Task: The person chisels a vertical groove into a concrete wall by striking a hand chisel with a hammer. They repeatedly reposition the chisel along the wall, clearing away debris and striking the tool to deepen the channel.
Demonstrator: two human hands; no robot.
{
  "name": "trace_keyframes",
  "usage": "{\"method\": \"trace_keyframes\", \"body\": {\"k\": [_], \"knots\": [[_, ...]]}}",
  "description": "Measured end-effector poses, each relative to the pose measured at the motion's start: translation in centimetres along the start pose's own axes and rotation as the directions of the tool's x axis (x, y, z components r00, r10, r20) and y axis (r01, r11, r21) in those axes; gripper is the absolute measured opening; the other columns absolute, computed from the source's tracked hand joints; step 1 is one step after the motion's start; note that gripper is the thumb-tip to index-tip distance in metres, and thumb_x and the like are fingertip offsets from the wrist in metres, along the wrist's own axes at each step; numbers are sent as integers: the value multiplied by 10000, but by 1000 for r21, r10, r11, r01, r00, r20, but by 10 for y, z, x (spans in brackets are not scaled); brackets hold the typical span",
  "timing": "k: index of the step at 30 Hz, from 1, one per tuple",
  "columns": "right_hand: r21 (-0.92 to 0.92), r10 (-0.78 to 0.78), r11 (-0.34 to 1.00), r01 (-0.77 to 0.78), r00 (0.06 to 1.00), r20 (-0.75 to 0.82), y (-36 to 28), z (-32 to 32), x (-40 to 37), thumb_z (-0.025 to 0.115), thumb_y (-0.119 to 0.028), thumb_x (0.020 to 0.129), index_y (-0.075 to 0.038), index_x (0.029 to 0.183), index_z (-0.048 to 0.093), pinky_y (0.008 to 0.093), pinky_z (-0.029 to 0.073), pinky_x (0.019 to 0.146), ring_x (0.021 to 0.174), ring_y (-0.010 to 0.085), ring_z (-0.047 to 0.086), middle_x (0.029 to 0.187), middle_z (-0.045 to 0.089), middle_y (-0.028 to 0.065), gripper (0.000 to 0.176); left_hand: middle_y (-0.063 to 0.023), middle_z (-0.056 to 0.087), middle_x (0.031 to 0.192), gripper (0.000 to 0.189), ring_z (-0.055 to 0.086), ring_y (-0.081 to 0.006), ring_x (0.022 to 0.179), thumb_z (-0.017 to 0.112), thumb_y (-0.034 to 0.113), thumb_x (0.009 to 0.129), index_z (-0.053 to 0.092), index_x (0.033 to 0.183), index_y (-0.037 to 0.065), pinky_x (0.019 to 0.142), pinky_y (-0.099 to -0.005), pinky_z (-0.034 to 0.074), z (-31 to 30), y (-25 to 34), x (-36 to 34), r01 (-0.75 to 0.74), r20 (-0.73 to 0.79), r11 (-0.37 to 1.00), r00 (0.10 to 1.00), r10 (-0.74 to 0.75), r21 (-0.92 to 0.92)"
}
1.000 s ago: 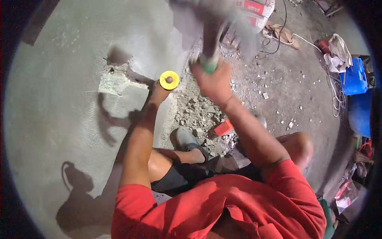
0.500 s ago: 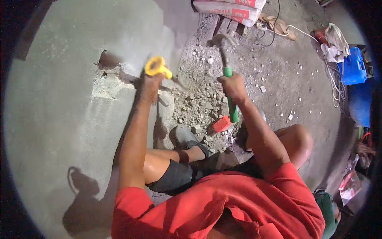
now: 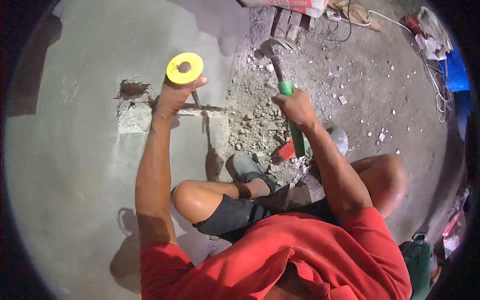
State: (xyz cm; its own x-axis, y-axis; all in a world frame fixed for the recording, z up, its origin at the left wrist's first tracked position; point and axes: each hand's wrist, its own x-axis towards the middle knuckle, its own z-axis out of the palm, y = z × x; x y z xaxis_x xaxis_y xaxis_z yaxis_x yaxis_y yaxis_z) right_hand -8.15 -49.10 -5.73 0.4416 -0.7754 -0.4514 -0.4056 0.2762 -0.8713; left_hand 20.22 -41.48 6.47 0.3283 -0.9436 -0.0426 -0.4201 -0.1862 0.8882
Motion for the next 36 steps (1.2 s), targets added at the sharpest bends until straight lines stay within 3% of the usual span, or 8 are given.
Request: {"method": "trace_keyframes", "body": {"k": [12,14,19,26,30,32,33,36], "knots": [[49,-118,992,115,992,53,-46,-14,-16,658,-242,773,23,838,581,379,490,573,564,198,600,621,591,100,283,-17,673,993,424,608,-131,903,842,200,736,640,1068,31,827,-298,486,26,-82,9,270,48,945,958,-283,186],[83,-150,986,146,988,39,-58,-17,-19,661,-253,771,24,854,587,370,491,587,574,197,598,631,592,101,299,-41,689,1017,442,627,-143,913,838,215,742,640,1093,32,837,-309,497,36,-96,22,-78,207,772,976,-71,631],[96,-246,964,248,969,-24,-93,-27,-38,670,-271,771,23,865,596,359,485,589,562,185,573,624,587,94,318,-67,698,1049,456,640,-176,951,840,242,745,644,1099,32,858,-330,503,33,-92,20,132,244,947,947,-207,291],[55,-251,965,258,962,-107,-20,41,-28,659,-242,756,24,894,620,443,504,705,700,345,643,740,649,216,302,-91,696,1055,469,647,-188,979,827,260,758,636,1119,31,871,-340,504,43,-117,24,-13,366,994,930,-28,108],[-90,-63,993,74,991,121,10,22,-5,653,-231,760,27,862,606,441,505,707,714,352,643,730,637,218,281,-83,665,1146,535,632,-234,1065,817,226,769,581,1211,41,898,-349,520,63,-118,16,2,286,908,949,-135,419],[-112,-213,970,215,977,34,-43,-15,-20,662,-252,770,31,832,602,423,513,658,657,302,645,681,632,184,296,-90,676,1121,524,636,-214,1056,827,236,761,595,1187,38,906,-343,513,67,-137,25,23,348,863,910,-228,506],[-37,-218,975,217,976,-21,-63,-33,-20,664,-252,782,26,817,603,399,508,614,614,257,633,652,626,154,287,-95,686,1101,497,648,-201,1029,832,238,758,614,1156,35,910,-332,507,62,-149,24,-85,393,984,920,18,156],[310,-311,868,389,911,-272,-102,-49,-33,683,-220,807,-40,752,591,301,430,505,509,116,522,596,568,33,209,-94,711,1027,416,669,-180,938,824,225,750,659,1071,20,829,-335,531,63,-123,18,3,211,942,974,-78,336]]}}
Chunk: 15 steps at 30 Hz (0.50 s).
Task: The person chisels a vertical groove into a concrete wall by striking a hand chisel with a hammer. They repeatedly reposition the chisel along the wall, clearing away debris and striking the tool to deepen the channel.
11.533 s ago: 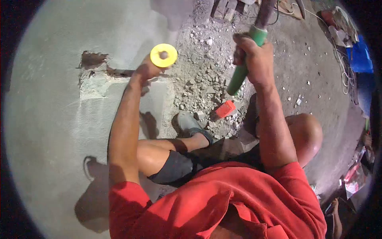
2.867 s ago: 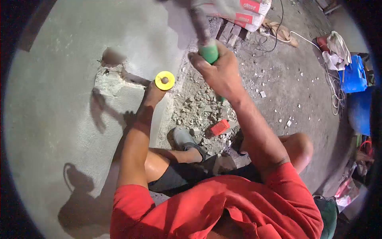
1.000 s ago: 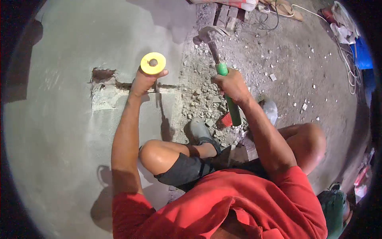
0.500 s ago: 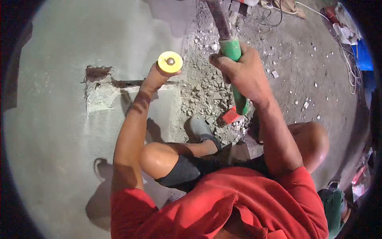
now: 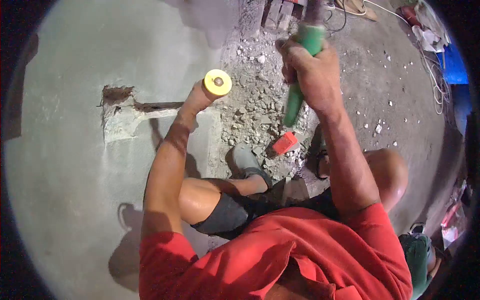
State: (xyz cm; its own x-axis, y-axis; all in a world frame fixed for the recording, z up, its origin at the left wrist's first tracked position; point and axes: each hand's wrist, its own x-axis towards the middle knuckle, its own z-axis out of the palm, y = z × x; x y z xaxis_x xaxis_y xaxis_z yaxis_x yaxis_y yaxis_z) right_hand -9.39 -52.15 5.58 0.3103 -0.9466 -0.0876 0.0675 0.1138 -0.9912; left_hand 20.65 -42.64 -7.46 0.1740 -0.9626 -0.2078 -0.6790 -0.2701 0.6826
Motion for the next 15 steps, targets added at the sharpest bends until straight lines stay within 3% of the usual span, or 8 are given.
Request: {"method": "trace_keyframes", "body": {"k": [2,4,5,6,8,10,14,15], "knots": [[51,-112,992,114,993,-42,30,24,-16,584,-155,847,-57,761,563,336,476,559,523,132,548,616,590,61,132,-102,709,1033,424,671,-194,940,820,225,753,656,1088,24,832,-339,531,-4,-12,2,0,12,999,1000,-1,48],[-458,117,889,-15,973,197,123,40,-38,622,-221,816,-11,901,618,377,521,705,636,263,632,764,665,158,227,-113,704,1049,422,670,-213,952,813,233,761,655,1101,41,835,-342,529,-5,-30,4,-202,82,952,971,225,-230],[-528,309,847,-58,862,402,163,38,-38,686,-269,786,3,977,637,395,518,711,697,262,644,789,672,159,336,-113,704,1050,424,669,-217,960,809,230,766,650,1108,36,837,-346,528,-3,-23,2,-68,80,997,994,71,-45],[-522,295,851,-54,872,391,155,32,-29,686,-269,786,3,977,637,395,518,711,697,262,644,789,672,159,336,-114,704,1052,426,668,-221,968,805,227,772,645,1115,32,839,-350,528,0,-12,1,62,50,988,996,-70,144],[-597,388,786,-159,879,277,127,18,-17,699,-296,772,28,971,642,447,507,817,888,390,666,883,676,252,384,-106,705,1062,456,667,-206,985,816,238,766,636,1127,27,838,-354,530,1,-2,-9,16,-52,978,999,-6,208],[-322,150,943,-85,971,184,84,9,-10,672,-334,830,22,946,640,414,516,691,687,276,664,737,666,170,375,-90,707,1061,474,662,-182,996,824,256,762,635,1128,20,837,-340,527,-8,-38,-1,-173,6,985,985,173,-11],[42,-94,995,96,995,-35,-13,12,2,648,-350,872,1,866,589,378,494,602,550,174,602,626,611,84,356,-77,707,1033,437,655,-160,951,829,199,754,641,1104,16,843,-318,524,-30,8,-16,149,-14,986,989,-150,-78],[49,-186,980,195,973,-139,-6,28,-4,601,-292,924,-37,806,548,282,459,518,535,108,558,635,593,48,287,-72,705,1037,438,650,-158,948,828,182,755,637,1112,17,846,-317,523,-30,7,-18,209,-11,973,977,-211,-99]]}}
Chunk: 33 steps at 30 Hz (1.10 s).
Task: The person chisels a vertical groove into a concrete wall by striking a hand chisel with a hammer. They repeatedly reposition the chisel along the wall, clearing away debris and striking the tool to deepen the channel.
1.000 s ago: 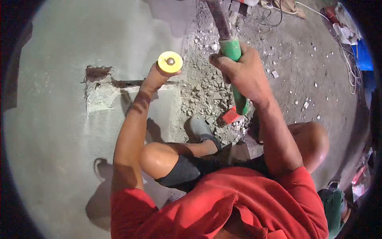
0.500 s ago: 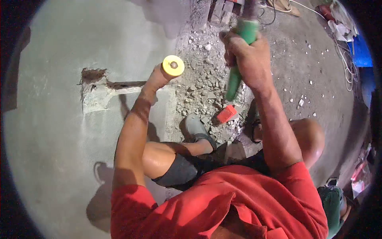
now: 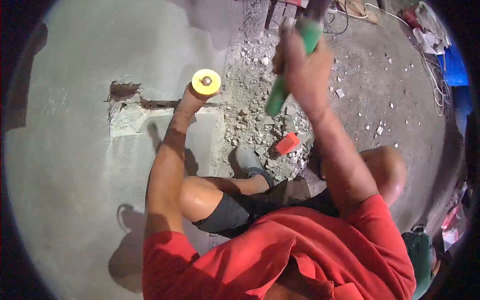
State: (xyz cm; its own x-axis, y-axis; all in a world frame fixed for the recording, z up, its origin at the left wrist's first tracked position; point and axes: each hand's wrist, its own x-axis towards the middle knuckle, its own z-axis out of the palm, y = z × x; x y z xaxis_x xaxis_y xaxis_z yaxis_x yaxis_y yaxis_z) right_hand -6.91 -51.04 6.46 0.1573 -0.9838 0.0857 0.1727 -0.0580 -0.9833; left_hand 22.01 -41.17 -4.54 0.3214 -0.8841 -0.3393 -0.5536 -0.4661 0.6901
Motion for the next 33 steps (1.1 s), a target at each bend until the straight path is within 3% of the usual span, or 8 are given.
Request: {"method": "trace_keyframes", "body": {"k": [4,14,16,18,21,22,26,33], "knots": [[-600,439,794,-95,772,459,117,11,-59,629,-295,836,9,947,614,475,514,791,846,408,670,862,665,273,324,6,652,936,411,557,-90,743,791,128,774,634,1145,48,623,-253,454,7,-26,2,-346,-96,938,935,342,-32],[-14,-145,989,144,988,-55,-47,13,3,547,-203,915,-24,746,573,294,430,485,518,121,549,615,594,50,248,-58,702,1045,403,641,-156,965,817,184,769,649,1102,31,842,-310,518,-4,-20,-1,-120,-49,991,992,117,-61],[-261,12,965,-4,1000,28,37,30,-46,659,-259,831,4,802,595,407,505,674,704,296,643,726,646,189,272,-66,703,1048,418,652,-173,964,822,188,762,646,1106,30,836,-320,530,-7,-29,0,-330,38,879,940,338,343],[-607,392,794,-36,793,466,126,23,-68,659,-279,824,-35,924,638,456,504,748,788,373,661,825,671,224,265,-32,674,963,427,615,-147,878,828,221,762,643,1102,40,742,-317,508,-9,-8,-11,-203,-54,972,976,210,115],[-688,418,726,-23,809,414,115,11,-50,665,-292,812,-18,959,632,461,505,761,805,399,660,844,675,222,313,-84,692,1073,446,661,-231,1006,802,173,773,616,1151,25,876,-351,532,-1,-75,-13,-79,-84,997,993,78,-8],[-559,364,825,-81,833,417,97,7,-47,660,-292,806,-4,961,626,441,510,742,773,383,663,820,675,212,329,-82,691,1073,443,659,-229,1012,794,164,781,611,1159,25,879,-350,530,9,-139,-14,-348,-158,931,919,361,106],[-441,291,889,-121,894,341,21,0,-23,631,-271,804,22,942,610,407,505,693,687,288,643,734,643,191,325,-70,690,1022,360,650,-218,976,771,132,795,625,1103,17,868,-338,527,-8,-73,-24,-130,-221,984,963,154,122],[-235,86,972,-19,956,280,-40,15,-15,664,-290,797,23,922,602,382,499,650,629,236,614,677,622,150,342,65,537,749,237,468,-58,638,795,187,809,626,928,71,541,-239,405,-9,-54,-27,-366,-189,931,913,360,5]]}}
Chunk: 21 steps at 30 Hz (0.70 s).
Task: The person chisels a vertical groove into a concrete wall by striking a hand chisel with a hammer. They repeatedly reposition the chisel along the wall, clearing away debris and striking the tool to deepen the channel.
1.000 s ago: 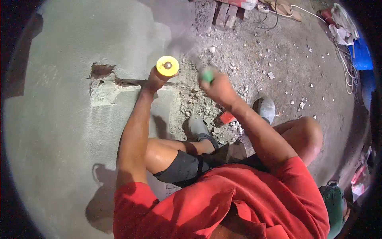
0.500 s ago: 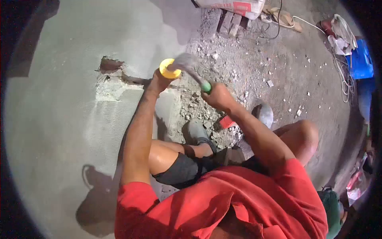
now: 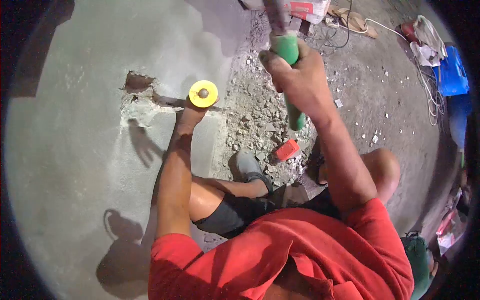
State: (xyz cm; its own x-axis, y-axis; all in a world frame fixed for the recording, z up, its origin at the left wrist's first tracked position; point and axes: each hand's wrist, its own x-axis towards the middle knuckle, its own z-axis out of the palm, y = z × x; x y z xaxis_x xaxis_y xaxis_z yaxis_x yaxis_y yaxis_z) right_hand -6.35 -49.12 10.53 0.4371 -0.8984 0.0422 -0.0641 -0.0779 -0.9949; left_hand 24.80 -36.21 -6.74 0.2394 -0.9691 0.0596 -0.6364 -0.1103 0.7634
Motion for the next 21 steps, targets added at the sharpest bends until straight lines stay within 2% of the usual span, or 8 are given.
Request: {"method": "trace_keyframes", "body": {"k": [3,4,5,9,15,17,20,21], "knots": [[-54,-81,996,77,995,-62,74,58,-29,668,-229,788,-22,922,613,433,511,720,744,365,658,814,668,209,253,25,615,917,299,519,-59,679,770,103,811,626,1069,61,517,-219,406,-2,-11,3,-205,15,979,979,205,-10],[-182,30,983,3,984,176,118,69,-38,678,-233,777,-26,925,622,450,513,744,777,407,650,855,665,233,260,9,642,977,331,535,-60,690,760,76,813,625,1115,59,508,-214,405,-4,-15,4,-296,23,955,955,296,4],[-468,220,884,-10,891,396,144,71,-38,674,-218,802,-23,947,625,412,507,740,761,331,640,819,661,211,248,-13,650,1043,360,567,-62,732,721,24,815,611,1156,49,517,-211,428,-1,-4,6,60,-17,916,997,-73,-397],[-395,129,918,33,917,377,105,45,-14,682,-223,801,2,947,621,385,500,696,699,233,623,757,645,180,275,-36,653,1141,415,652,-113,866,670,-40,810,575,1209,19,620,-198,512,-5,-36,-7,66,91,998,994,-63,-22],[-18,-137,990,136,988,-74,-42,12,11,682,-286,779,5,832,631,436,505,640,688,370,657,716,647,216,300,-12,673,990,301,589,-128,852,753,37,784,652,1067,15,758,-301,499,-2,-17,0,-95,8,984,995,95,152],[-10,-243,969,247,945,-217,7,43,7,681,-267,783,-10,813,622,456,506,627,681,386,657,713,647,219,266,-19,671,993,291,596,-142,859,762,60,791,657,1059,16,767,-298,500,-5,-21,1,-107,34,985,994,104,136],[-499,187,866,30,907,379,152,70,-26,710,-277,749,-45,1007,641,492,512,817,892,433,648,887,673,238,353,-22,663,1010,317,597,-152,874,790,138,787,658,1051,21,780,-300,502,1,-19,-3,-112,-4,985,994,113,128],[-517,188,856,6,928,321,154,63,-31,683,-274,759,-43,999,646,474,520,782,844,432,654,858,681,219,335,-18,657,1024,356,592,-147,883,809,193,777,654,1049,25,783,-305,503,2,-22,-3,-93,-46,985,994,101,142]]}}
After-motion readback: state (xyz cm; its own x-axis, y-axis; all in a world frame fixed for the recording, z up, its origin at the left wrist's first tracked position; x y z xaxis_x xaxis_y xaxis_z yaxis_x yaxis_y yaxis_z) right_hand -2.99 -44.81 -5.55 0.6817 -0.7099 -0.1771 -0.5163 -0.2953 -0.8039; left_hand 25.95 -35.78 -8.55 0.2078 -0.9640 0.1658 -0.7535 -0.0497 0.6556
